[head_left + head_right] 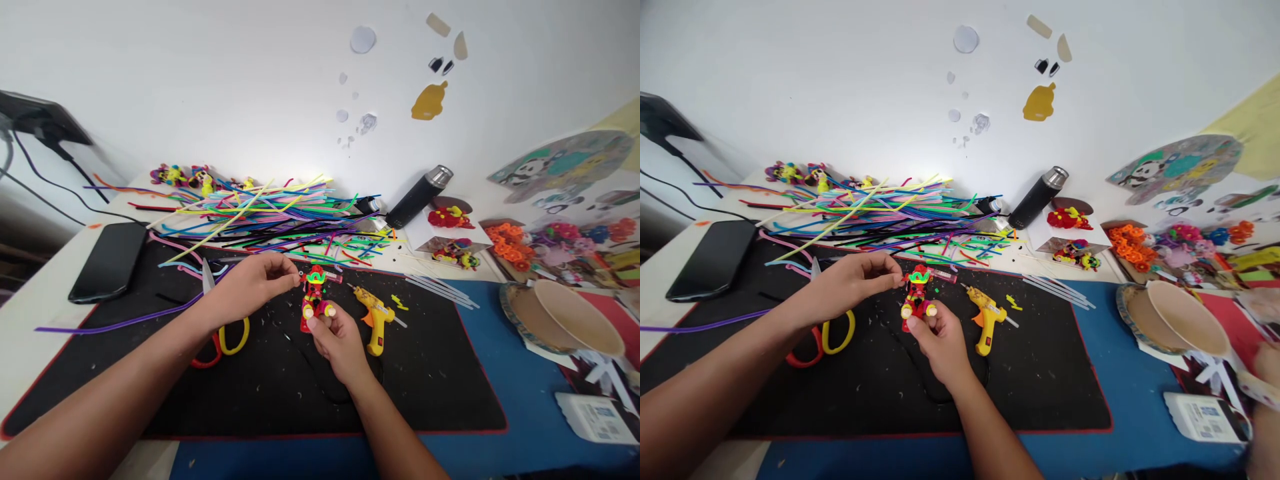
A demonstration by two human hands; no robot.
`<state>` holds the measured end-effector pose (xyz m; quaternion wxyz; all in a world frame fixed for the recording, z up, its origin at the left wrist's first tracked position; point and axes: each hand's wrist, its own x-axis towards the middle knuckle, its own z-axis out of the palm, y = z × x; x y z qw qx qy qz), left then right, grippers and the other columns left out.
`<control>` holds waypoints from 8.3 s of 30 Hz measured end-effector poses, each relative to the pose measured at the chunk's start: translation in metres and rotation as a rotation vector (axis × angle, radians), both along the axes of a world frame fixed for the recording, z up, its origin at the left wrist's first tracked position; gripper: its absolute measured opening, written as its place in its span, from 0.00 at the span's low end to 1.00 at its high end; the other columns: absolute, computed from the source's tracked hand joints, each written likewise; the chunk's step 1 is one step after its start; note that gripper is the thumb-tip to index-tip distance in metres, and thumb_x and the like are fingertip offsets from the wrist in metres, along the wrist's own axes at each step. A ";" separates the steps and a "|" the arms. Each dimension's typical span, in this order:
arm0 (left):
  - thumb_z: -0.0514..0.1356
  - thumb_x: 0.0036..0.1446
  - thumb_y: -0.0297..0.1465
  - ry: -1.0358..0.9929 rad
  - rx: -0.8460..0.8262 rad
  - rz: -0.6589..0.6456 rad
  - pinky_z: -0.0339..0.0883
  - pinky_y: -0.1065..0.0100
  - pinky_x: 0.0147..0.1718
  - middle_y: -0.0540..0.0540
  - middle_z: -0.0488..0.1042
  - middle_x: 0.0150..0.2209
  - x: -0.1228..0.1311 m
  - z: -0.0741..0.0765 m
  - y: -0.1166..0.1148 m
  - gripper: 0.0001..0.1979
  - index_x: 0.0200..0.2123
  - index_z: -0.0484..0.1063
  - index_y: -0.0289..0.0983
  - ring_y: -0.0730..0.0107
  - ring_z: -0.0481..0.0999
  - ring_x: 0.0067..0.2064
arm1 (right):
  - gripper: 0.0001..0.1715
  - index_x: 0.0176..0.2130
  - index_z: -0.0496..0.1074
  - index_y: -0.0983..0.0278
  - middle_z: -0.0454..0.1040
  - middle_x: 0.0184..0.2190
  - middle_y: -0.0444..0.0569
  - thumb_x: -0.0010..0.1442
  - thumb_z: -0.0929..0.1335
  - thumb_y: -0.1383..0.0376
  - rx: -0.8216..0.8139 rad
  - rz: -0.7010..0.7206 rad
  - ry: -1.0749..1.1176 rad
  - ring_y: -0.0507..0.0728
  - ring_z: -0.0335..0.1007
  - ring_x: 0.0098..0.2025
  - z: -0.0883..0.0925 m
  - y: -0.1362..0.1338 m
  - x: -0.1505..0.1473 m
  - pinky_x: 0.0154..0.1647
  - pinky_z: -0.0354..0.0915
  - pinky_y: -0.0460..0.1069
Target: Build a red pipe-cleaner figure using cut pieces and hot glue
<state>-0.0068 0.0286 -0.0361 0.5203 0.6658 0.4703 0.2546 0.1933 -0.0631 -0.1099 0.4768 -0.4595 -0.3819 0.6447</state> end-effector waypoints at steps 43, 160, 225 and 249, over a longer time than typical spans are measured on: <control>0.68 0.59 0.47 -0.038 0.021 -0.013 0.71 0.64 0.39 0.46 0.83 0.37 -0.002 -0.010 0.001 0.17 0.38 0.80 0.39 0.62 0.79 0.38 | 0.26 0.33 0.65 0.59 0.50 0.22 0.33 0.59 0.77 0.46 0.019 0.026 -0.168 0.48 0.43 0.21 0.001 -0.002 0.000 0.21 0.43 0.46; 0.72 0.54 0.55 -0.312 -0.238 0.128 0.76 0.62 0.44 0.41 0.83 0.42 0.002 -0.020 0.000 0.27 0.44 0.85 0.39 0.62 0.80 0.39 | 0.22 0.37 0.70 0.61 0.59 0.23 0.36 0.56 0.77 0.49 0.014 0.036 -0.206 0.50 0.47 0.25 0.009 -0.001 -0.003 0.26 0.46 0.48; 0.67 0.61 0.51 -0.034 -0.060 -0.133 0.68 0.65 0.40 0.48 0.79 0.33 -0.003 -0.010 0.001 0.19 0.35 0.81 0.40 0.64 0.75 0.37 | 0.17 0.36 0.74 0.62 0.67 0.27 0.41 0.58 0.78 0.53 0.024 0.098 -0.236 0.51 0.55 0.27 0.004 -0.004 -0.003 0.29 0.53 0.48; 0.68 0.60 0.51 -0.072 -0.110 -0.131 0.69 0.65 0.41 0.49 0.78 0.32 -0.004 -0.007 0.003 0.21 0.35 0.80 0.38 0.65 0.75 0.36 | 0.18 0.36 0.73 0.62 0.65 0.26 0.39 0.57 0.78 0.53 0.009 0.106 -0.244 0.50 0.51 0.26 0.006 -0.004 -0.003 0.27 0.50 0.47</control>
